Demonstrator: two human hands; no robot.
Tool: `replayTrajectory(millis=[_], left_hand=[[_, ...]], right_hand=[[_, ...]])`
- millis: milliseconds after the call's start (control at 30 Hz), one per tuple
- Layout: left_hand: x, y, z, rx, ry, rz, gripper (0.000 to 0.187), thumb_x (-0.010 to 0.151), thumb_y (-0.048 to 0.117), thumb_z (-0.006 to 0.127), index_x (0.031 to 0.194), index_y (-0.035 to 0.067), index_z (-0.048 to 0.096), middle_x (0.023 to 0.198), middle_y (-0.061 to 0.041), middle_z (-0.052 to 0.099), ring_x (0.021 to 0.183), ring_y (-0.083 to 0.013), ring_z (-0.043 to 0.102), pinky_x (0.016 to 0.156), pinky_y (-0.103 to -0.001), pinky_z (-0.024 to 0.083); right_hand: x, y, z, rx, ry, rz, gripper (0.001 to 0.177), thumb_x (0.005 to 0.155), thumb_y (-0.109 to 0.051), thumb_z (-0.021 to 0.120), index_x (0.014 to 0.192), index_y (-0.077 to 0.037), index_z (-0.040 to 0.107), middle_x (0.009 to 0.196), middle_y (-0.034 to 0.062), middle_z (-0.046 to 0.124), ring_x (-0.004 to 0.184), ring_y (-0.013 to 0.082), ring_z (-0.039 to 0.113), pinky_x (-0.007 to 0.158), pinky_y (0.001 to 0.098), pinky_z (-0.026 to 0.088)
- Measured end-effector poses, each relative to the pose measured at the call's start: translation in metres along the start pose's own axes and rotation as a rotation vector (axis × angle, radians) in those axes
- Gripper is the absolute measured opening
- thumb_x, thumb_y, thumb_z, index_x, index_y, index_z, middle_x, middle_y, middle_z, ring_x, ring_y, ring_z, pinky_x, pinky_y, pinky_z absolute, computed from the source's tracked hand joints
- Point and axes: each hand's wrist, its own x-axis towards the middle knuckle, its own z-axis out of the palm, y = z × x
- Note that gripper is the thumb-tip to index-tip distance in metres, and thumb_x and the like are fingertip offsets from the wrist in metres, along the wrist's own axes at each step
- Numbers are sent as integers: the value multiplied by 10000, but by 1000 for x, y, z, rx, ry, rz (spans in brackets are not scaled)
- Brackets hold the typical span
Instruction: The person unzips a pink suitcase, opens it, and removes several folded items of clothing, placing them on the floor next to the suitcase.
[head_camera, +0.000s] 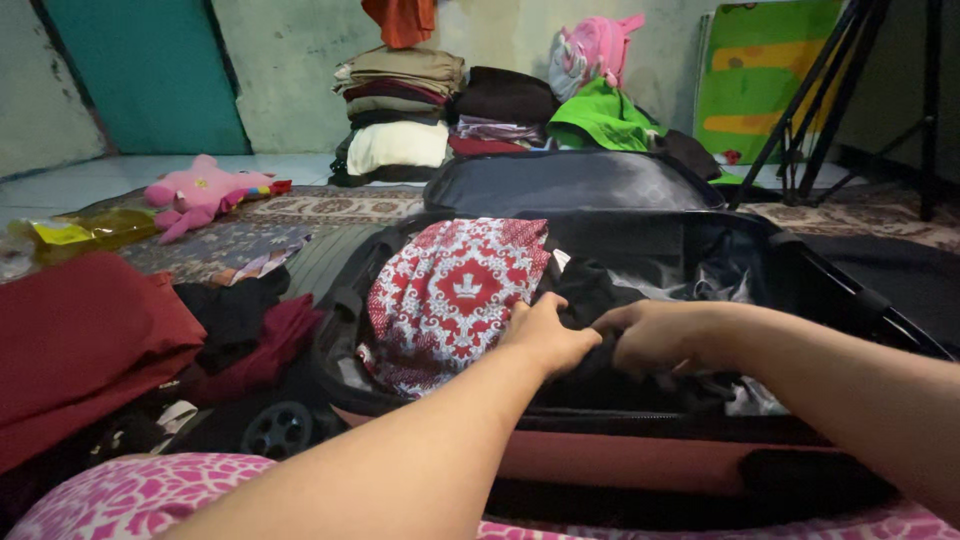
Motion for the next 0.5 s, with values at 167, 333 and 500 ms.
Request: replayTrajectory(millis=[167,333,500], left_hand=[[-5,1,3,-18,-31,35,876,683,434,831,1468,235,495,1478,-222,454,1354,-367,522,1146,-417,441],[-19,7,1,91,-13,150,905,636,172,824,1460,311,477,1443,-185,454,1317,-420,529,1079,-466,481],[-30,14,0,174,21,327,857,633,107,828,1413,309,536,1404,-214,433,1300,-438,525,1069,-468,481]], right_hand=[[24,29,7,211,379,-2,520,751,-251,686,1248,-116,756,1070,200,772,966,317,680,827,396,490],[29,41,12,-85,704,315,726,812,-564,738,1415,-191,585,1476,268,444,1408,493,337,1108,599,308],[58,60,18,-287,488,402,933,871,-677,670,1542,-82,413,1488,247,546,1424,411,477,1233,539,278]])
